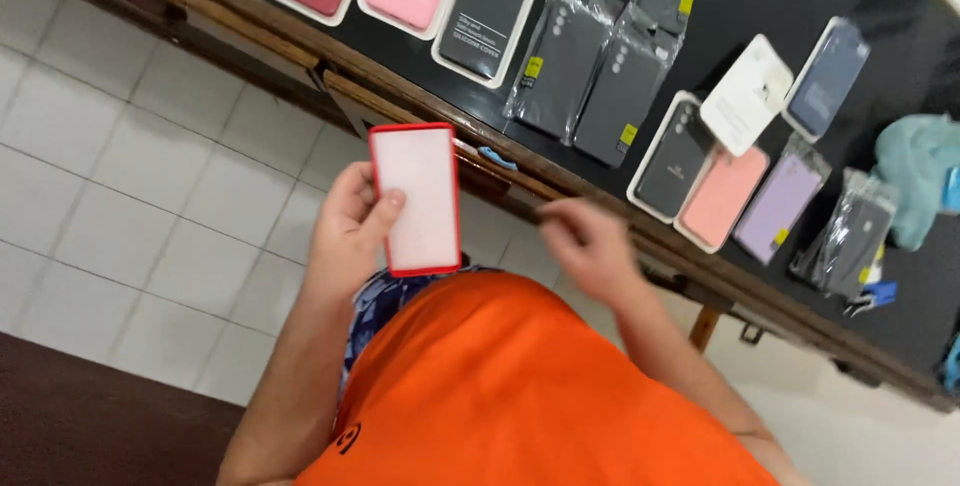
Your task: The person browses a table of packaged phone cases, selects a red case, removes it from its blister packaging, retrieves a replacement backing card from a drawer, reinserts the case into the new packaging, and staples the package shut.
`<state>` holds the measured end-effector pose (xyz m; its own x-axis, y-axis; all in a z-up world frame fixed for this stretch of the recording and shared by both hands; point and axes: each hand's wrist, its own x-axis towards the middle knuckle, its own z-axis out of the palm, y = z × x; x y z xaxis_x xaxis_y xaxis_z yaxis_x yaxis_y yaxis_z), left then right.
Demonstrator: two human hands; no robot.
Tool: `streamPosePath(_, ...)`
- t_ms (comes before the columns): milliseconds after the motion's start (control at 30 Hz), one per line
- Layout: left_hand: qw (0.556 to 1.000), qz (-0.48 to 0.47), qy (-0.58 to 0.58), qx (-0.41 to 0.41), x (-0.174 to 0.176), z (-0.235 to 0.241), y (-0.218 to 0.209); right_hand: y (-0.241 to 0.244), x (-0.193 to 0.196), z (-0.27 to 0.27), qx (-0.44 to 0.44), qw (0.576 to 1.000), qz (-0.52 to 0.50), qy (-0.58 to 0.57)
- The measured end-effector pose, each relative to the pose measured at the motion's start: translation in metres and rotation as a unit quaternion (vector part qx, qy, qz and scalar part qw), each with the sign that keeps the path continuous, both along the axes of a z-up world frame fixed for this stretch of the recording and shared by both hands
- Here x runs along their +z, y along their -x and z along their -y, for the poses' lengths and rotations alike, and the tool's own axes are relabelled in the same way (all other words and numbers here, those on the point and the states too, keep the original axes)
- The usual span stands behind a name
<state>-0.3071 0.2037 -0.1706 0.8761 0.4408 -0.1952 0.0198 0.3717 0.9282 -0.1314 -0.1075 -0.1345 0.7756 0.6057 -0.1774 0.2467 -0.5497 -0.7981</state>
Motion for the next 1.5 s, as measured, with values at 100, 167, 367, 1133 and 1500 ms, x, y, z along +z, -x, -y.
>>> streamPosePath(100,0.998,-0.003,-0.008,0.063,-0.011,-0.008,0.035,0.017,-0.011,-0.025,0.189,0.975,-0.048,0.109)
streamPosePath(167,0.996,-0.002,0.007,0.084,-0.007,-0.018,0.050,0.023,-0.007,-0.039,0.182,0.974,-0.041,0.130)
streamPosePath(367,0.998,-0.007,0.006,0.061,-0.005,-0.093,0.070,0.043,-0.025,-0.092,0.066,0.980,-0.107,0.155)
streamPosePath(1133,0.975,-0.016,-0.047,-0.216,0.026,-0.272,0.092,0.144,-0.149,-0.179,-0.517,0.621,-0.327,-0.489)
streamPosePath(1500,0.964,-0.025,-0.019,-0.262,0.035,-0.246,0.065,0.303,-0.173,-0.120,-0.489,0.688,-0.376,-0.382)
